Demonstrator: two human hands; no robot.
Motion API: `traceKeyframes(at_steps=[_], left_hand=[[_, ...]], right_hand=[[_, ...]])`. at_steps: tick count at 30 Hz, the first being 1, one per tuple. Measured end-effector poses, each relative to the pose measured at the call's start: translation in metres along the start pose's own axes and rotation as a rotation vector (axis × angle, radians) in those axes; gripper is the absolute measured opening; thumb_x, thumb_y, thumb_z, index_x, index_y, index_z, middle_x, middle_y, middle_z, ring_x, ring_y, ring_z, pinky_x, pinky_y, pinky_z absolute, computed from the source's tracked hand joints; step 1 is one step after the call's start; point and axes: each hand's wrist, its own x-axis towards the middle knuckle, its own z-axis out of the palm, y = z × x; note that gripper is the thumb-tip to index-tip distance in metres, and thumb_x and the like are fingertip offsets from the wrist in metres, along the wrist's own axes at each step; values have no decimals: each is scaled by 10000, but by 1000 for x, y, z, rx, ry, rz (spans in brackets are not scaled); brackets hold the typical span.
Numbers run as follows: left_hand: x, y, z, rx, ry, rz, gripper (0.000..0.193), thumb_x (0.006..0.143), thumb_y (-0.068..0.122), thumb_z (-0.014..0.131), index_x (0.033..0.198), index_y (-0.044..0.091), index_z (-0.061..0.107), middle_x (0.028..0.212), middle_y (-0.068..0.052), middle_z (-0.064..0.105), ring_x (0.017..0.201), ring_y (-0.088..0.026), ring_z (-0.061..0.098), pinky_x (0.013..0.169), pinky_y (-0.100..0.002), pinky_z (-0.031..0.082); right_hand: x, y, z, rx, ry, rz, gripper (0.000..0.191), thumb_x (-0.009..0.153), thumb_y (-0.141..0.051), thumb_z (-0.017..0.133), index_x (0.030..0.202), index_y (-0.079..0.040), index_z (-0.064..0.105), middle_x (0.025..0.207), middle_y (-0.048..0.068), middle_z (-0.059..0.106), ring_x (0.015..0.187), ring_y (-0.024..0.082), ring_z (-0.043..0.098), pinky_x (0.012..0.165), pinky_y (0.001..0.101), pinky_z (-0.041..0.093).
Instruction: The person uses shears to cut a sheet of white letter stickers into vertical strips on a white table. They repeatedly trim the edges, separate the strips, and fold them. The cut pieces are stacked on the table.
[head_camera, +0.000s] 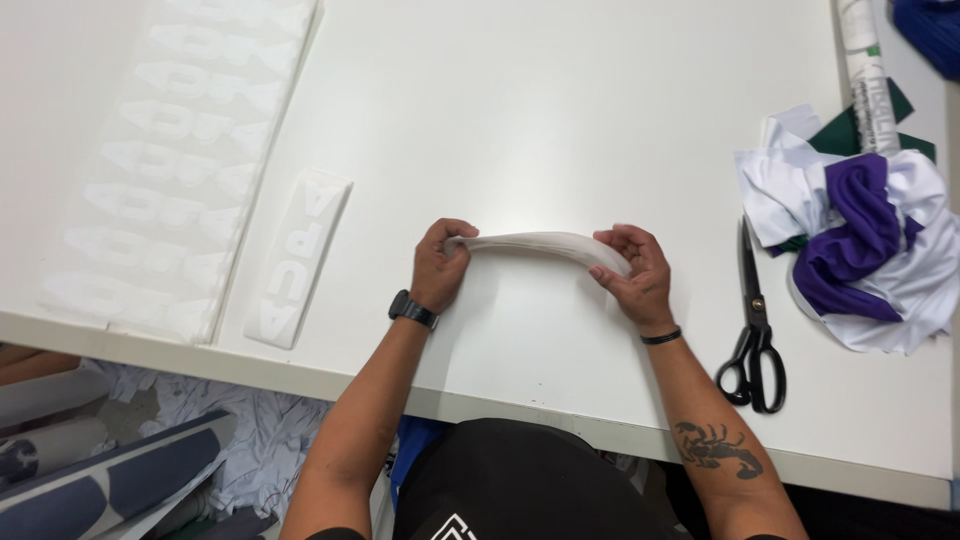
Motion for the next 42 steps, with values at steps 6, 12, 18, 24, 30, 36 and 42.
traceKeyframes(at_steps=[6,12,18,24,30,36,42], left_hand=[[-5,-9,19,-143,78,-36,296,916,-84,428,1102,81,590,1056,-50,681,1018,-155,653,941,-316,540],[-5,-9,32,-72,169,-19,326,916,-90,357,1123,74,548,1016,-61,657,956,-151,611,903,-321,508],[-3,-6,34,-124,172,-18,391,837,-46,368,1165,84,538,1003,-54,641,956,-148,589,897,-331,492],[-5,-4,34,-108,184,109,295,898,116,566,1188,83,531,1056,-61,613,1005,-156,574,907,-327,493],[-4,-2,39,-15,260,-10,306,951,376,705,1038,110,581,974,-11,608,836,-115,528,739,-293,481],[-3,-2,38,-36,311,24,261,979,347,695,984,106,594,935,1,614,803,-101,523,722,-279,482],[-3,0,37,-58,331,-57,247,967,339,664,1035,110,603,946,8,617,750,-93,521,682,-276,494]], right_hand=[[-16,-2,34,-148,429,31,829,942,-12,730,1580,-47,201,1328,136,580,1278,216,564,1161,399,467],[14,-9,39,-108,528,89,687,1008,-41,630,1571,-26,235,1247,110,635,1204,181,583,1108,352,454],[37,-21,49,-23,522,29,604,999,-206,635,1494,-24,341,1014,16,567,971,100,548,930,284,488],[41,-24,56,-30,537,14,377,989,-294,692,1222,-41,537,937,-14,517,854,71,488,796,232,470],[38,-25,53,-84,542,49,298,992,-299,667,1129,-47,585,982,12,580,829,79,500,737,231,464],[38,-29,53,-36,480,-12,272,1017,-275,639,1137,-40,572,1034,32,589,956,113,572,883,264,517],[37,-31,49,-89,414,-19,288,1025,-283,634,1152,-34,564,1073,48,584,1001,128,558,917,279,497]])
